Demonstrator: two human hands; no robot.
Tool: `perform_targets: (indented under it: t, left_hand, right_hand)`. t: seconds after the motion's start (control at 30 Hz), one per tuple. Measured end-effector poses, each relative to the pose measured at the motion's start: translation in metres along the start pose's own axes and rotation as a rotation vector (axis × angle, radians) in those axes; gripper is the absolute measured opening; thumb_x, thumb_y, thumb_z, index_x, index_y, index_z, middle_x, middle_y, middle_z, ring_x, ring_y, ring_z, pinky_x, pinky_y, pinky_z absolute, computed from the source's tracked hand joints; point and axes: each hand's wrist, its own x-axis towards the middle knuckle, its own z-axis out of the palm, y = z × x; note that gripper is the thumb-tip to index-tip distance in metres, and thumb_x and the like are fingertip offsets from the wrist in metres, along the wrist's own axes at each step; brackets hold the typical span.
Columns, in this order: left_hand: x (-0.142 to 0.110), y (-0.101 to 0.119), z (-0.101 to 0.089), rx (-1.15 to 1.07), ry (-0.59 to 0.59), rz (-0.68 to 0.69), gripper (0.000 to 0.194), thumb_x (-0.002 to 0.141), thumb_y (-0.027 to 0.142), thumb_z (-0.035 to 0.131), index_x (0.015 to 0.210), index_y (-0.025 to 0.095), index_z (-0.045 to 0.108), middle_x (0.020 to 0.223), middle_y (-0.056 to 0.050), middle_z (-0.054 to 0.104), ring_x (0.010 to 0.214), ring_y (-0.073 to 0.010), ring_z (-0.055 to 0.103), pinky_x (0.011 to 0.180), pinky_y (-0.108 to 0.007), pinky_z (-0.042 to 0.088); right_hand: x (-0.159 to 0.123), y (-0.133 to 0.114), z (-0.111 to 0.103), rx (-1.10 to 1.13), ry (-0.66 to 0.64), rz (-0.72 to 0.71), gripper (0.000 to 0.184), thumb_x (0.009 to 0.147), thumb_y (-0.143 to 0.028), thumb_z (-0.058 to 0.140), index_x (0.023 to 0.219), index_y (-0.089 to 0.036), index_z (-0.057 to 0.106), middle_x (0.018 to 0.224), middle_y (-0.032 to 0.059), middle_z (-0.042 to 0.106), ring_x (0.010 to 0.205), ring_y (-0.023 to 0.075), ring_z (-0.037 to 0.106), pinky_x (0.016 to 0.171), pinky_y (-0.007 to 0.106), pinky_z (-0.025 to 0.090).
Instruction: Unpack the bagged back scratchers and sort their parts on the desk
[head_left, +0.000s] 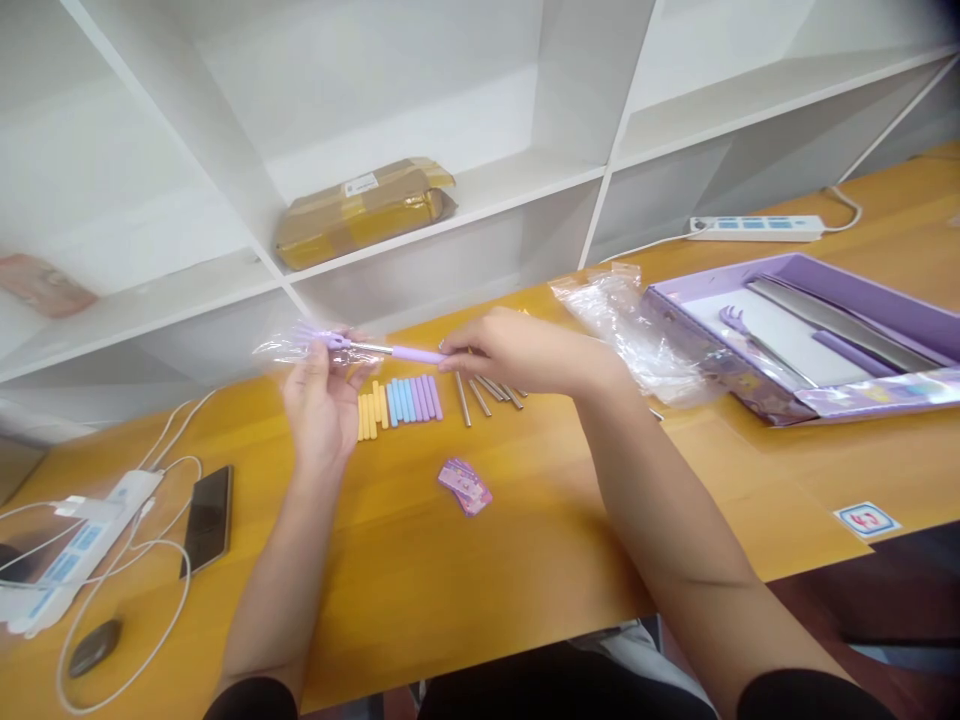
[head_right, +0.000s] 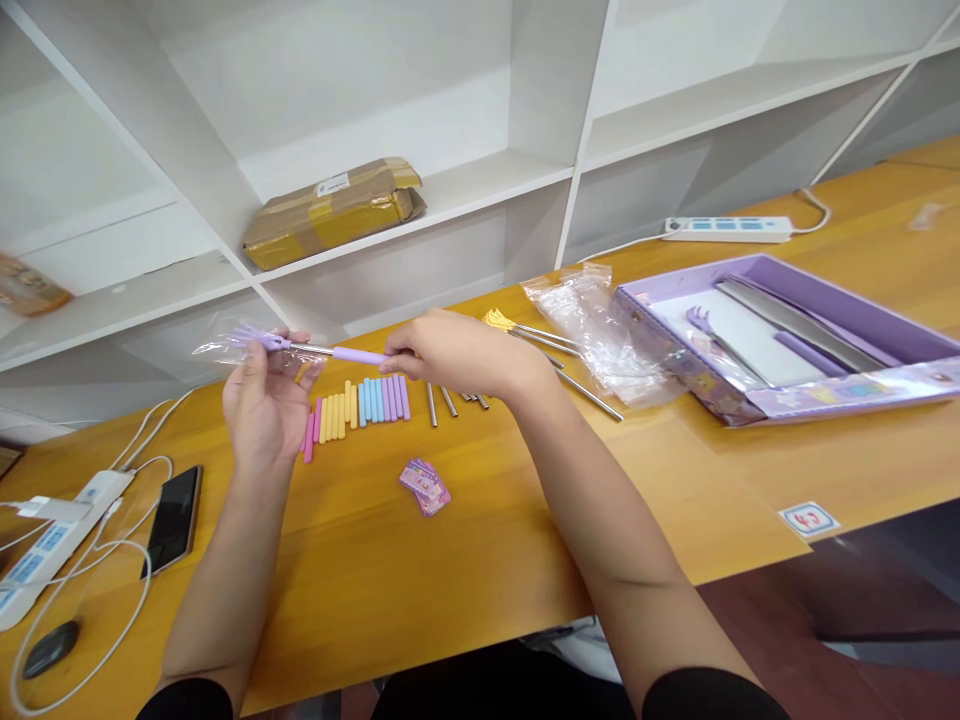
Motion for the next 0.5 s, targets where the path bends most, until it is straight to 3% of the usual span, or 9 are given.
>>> perform_targets:
  t: [0.37, 0.5]
  left_hand:
    - [-0.025, -0.019, 0.022, 0.009, -0.16, -0.119, 0.033, 0.091, 0.049, 0.085, 0.097, 0.017, 0.082, 0.107, -0.013, 0.082, 0.112, -0.0282, 0.079, 0.097, -0.041, 0.066]
    - [-0.02, -0.02, 0.016, -0.01, -0.106, -0.064, 0.027, 0.097, 0.046, 0.08, 0.099, 0.019, 0.081, 0.109, -0.01, 0.083, 0.11, -0.0244, 0.08, 0.101, -0.039, 0.065]
  right_hand:
    - [0.012, -0.009, 0.017, 0.029, 0.005, -0.042, 0.04, 0.113, -0.039, 0.056, 0.085, -0.02, 0.078, 0.073, 0.0023, 0.069, 0.064, 0.0143, 0.051, 0.066, 0.032, 0.029]
    - [0.01, -0.005, 0.014, 0.051, 0.049, -0.036, 0.027, 0.108, -0.038, 0.064, 0.097, -0.02, 0.081, 0.083, 0.0026, 0.075, 0.071, 0.0149, 0.058, 0.068, 0.03, 0.032]
